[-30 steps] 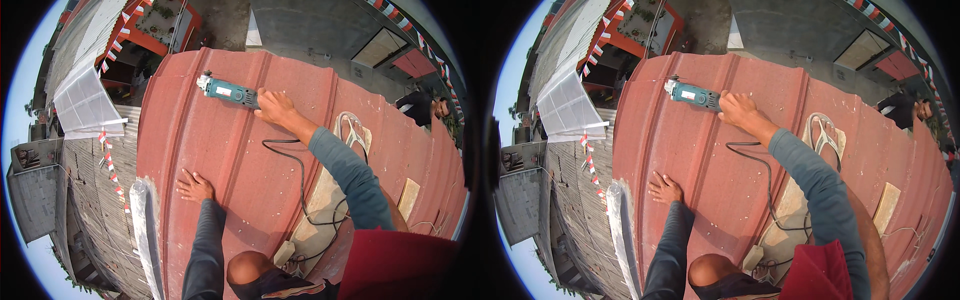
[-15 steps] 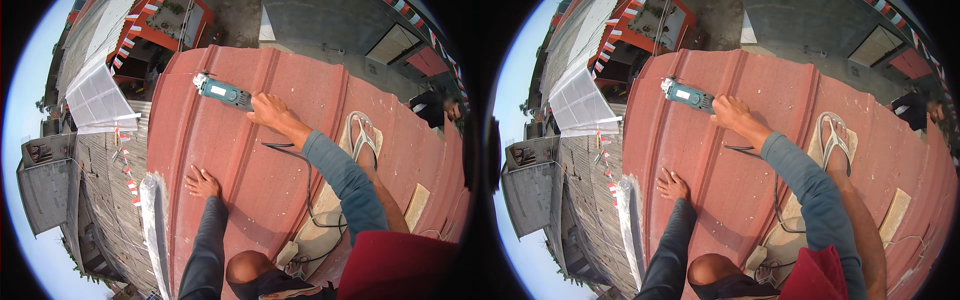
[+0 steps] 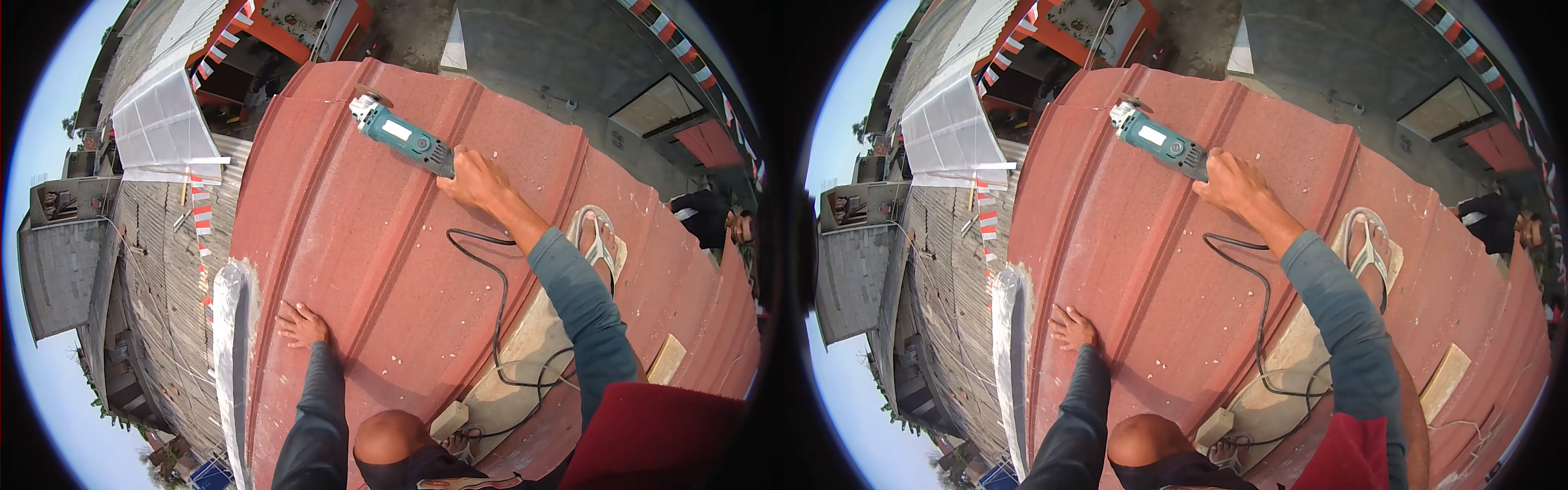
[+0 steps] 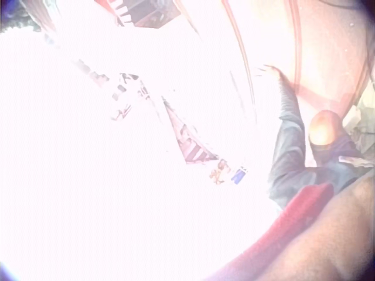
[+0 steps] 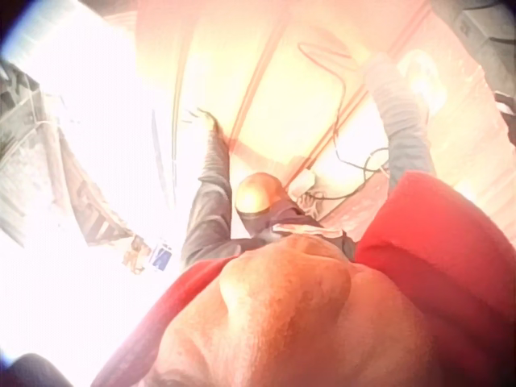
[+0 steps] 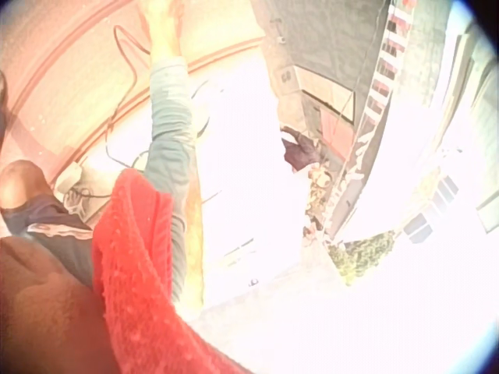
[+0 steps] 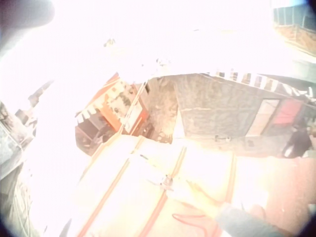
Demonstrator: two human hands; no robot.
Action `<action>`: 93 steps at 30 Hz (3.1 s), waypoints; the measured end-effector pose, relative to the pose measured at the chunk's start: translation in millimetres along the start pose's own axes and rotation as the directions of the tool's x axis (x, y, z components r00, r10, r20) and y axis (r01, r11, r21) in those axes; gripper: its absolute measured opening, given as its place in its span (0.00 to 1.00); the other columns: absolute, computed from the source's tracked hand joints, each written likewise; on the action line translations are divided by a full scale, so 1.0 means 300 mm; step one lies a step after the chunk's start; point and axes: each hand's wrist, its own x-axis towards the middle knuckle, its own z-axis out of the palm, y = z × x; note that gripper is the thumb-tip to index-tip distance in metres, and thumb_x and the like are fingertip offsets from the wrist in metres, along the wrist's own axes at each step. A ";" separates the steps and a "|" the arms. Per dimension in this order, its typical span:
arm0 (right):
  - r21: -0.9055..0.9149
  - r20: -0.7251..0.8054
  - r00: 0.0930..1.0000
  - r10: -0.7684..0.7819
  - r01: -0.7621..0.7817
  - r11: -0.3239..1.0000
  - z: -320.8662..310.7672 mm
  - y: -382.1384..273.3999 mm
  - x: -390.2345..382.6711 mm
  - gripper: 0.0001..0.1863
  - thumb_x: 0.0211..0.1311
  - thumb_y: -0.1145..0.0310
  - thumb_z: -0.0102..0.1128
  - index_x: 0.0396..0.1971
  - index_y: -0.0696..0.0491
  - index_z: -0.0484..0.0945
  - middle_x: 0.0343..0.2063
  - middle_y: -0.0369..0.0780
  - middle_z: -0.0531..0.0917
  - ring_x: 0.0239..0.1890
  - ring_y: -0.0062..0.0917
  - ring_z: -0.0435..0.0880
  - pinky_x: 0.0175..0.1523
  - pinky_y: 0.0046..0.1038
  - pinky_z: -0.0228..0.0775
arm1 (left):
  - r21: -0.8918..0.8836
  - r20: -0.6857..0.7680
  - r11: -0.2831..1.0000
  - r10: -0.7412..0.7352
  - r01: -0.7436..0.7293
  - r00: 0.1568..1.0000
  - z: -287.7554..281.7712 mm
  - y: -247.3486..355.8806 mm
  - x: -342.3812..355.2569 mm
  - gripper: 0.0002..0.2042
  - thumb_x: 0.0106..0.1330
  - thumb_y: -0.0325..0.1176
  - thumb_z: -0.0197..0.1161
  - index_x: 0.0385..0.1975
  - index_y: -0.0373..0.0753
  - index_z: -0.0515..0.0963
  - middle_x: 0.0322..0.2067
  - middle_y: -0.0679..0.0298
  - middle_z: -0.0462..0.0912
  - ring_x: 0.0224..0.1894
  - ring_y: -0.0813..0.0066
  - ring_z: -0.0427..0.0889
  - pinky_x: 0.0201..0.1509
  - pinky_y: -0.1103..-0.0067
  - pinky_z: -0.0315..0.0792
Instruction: The person uses an angle grinder to cut and trim a red corrugated roof panel, then places a metal flashing piece onto the edge and continues trimming sections of the panel to fit the roof line.
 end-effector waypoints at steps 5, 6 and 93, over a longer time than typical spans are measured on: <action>-0.017 0.033 0.997 -0.066 0.067 0.998 0.041 -0.035 0.089 0.19 0.50 0.63 0.63 0.35 0.64 0.77 0.34 0.55 0.83 0.39 0.49 0.83 0.45 0.44 0.76 | 0.054 0.005 0.998 -0.015 0.014 1.000 0.045 -0.006 -0.013 0.27 0.71 0.61 0.32 0.70 0.69 0.50 0.72 0.60 0.46 0.72 0.46 0.47 0.66 0.40 0.45; -0.050 0.051 0.994 -0.099 0.101 0.994 0.047 -0.046 0.108 0.18 0.51 0.62 0.64 0.34 0.62 0.79 0.37 0.53 0.83 0.42 0.47 0.83 0.47 0.42 0.76 | 0.058 -0.004 0.998 -0.001 0.001 1.000 0.050 -0.011 -0.006 0.27 0.71 0.61 0.32 0.70 0.69 0.50 0.72 0.60 0.46 0.72 0.46 0.47 0.66 0.40 0.45; -0.035 -0.040 0.977 -0.207 0.206 0.978 0.117 0.028 0.262 0.17 0.45 0.65 0.70 0.33 0.60 0.81 0.34 0.48 0.85 0.40 0.44 0.85 0.43 0.40 0.79 | 0.033 -0.018 0.999 -0.008 0.009 1.000 -0.009 0.029 -0.050 0.29 0.71 0.63 0.32 0.70 0.64 0.52 0.71 0.61 0.50 0.71 0.49 0.50 0.67 0.44 0.46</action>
